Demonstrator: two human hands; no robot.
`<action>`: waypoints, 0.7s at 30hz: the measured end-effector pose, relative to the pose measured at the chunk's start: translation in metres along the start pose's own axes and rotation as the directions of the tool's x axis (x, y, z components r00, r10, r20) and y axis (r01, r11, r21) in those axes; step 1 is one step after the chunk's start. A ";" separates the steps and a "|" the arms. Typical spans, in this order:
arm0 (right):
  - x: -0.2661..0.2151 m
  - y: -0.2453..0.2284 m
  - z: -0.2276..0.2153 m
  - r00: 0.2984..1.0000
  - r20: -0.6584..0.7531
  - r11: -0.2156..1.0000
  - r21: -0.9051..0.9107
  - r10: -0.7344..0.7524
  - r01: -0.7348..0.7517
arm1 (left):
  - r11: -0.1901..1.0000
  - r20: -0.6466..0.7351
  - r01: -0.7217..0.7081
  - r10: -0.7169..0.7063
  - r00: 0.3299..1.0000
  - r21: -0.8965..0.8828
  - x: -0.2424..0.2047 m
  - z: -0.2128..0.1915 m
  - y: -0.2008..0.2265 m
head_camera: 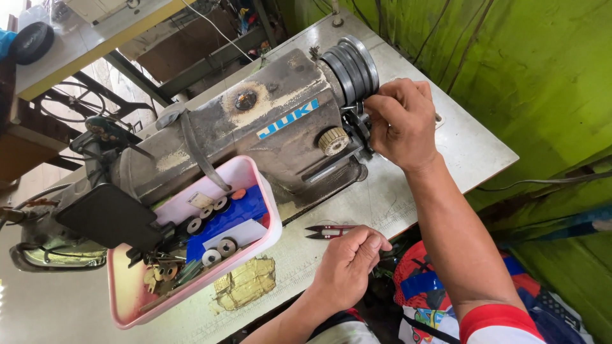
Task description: The person is repairing a JUKI sewing machine. They use a red-handled tool to remove a small metal part from the machine's side, then use pliers to manipulate the part before placing it into a pink plastic container filled with other sewing machine components.
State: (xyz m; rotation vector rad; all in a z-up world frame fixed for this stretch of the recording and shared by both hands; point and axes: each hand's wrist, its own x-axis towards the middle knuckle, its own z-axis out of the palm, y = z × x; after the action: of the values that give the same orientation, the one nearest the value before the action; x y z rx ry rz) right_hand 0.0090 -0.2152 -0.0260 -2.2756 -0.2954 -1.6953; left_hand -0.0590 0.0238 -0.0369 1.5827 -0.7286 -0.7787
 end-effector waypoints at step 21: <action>-0.008 0.003 0.005 0.999 0.035 1.000 -0.022 -0.005 0.006 | 0.989 -0.053 -0.095 0.101 0.993 0.113 0.021 0.004 -0.007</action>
State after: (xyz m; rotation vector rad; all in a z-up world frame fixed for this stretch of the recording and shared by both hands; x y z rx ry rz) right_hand 0.0120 -0.2164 -0.0356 -2.3242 -0.2923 -1.6705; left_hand -0.0498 0.0050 -0.0458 1.6484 -0.8119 -0.6268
